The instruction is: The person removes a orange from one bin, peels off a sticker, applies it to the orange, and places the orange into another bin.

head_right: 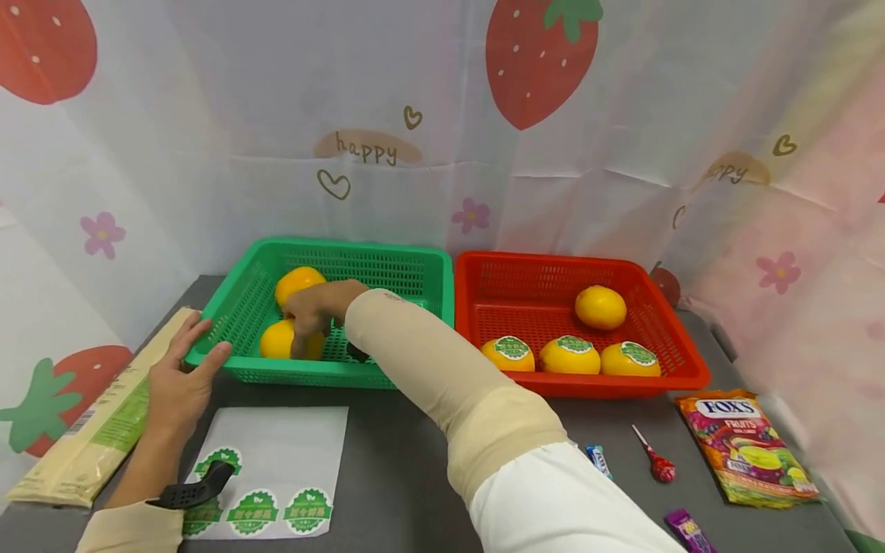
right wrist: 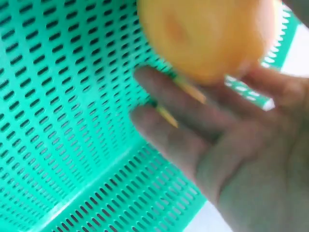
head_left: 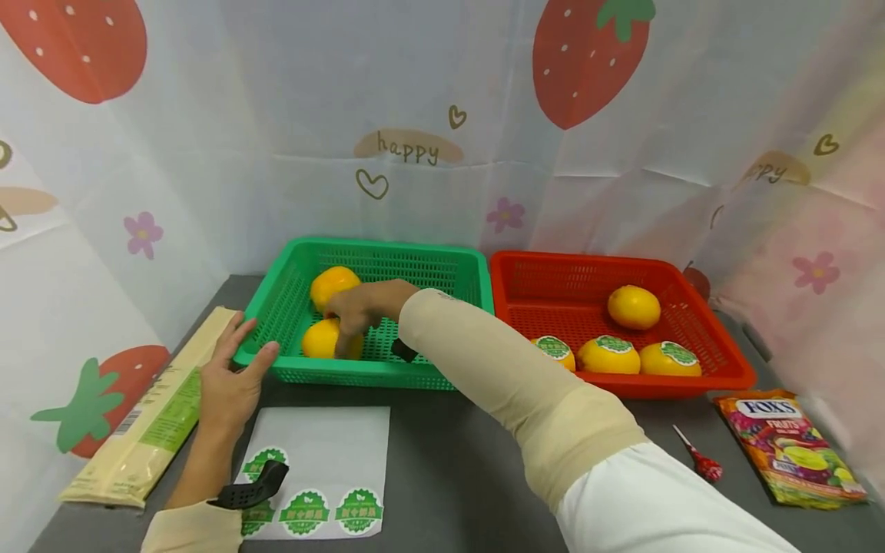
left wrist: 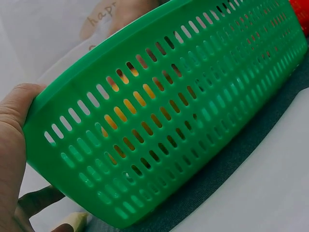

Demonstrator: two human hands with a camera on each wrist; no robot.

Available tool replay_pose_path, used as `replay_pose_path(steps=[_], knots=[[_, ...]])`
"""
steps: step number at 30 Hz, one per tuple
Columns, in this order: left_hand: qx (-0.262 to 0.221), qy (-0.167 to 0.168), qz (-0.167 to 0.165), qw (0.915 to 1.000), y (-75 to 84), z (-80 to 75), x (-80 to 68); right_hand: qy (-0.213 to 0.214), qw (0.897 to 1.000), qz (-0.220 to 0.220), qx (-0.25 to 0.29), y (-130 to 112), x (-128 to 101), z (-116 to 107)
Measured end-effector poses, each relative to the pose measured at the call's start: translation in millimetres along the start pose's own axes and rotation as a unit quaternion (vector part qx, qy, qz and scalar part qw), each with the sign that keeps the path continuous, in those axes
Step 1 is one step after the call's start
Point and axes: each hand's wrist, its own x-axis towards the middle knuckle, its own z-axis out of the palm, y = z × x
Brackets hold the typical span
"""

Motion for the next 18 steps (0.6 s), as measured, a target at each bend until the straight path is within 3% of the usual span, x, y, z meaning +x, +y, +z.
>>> replay_pose_path(steps=[6, 9, 12, 18], knots=[[0.007, 0.009, 0.003, 0.9999, 4.2, 6.0, -4.0, 0.104, 0.993, -0.057, 0.012, 8.4, -52.0, -16.5], [0.006, 0.003, 0.007, 1.0000, 3.7, 10.1, -3.2, 0.163, 0.981, -0.095, 0.052, 16.7, -87.4, -11.2], [-0.001, -0.004, 0.011, 0.9999, 2.5, 11.7, -1.5, 0.233, 0.957, -0.136, 0.103, 26.6, -120.0, 10.6], [0.004, 0.000, 0.010, 0.9999, 3.3, 4.1, -0.5, 0.363, 0.892, -0.192, 0.188, 36.0, -176.4, 79.7]])
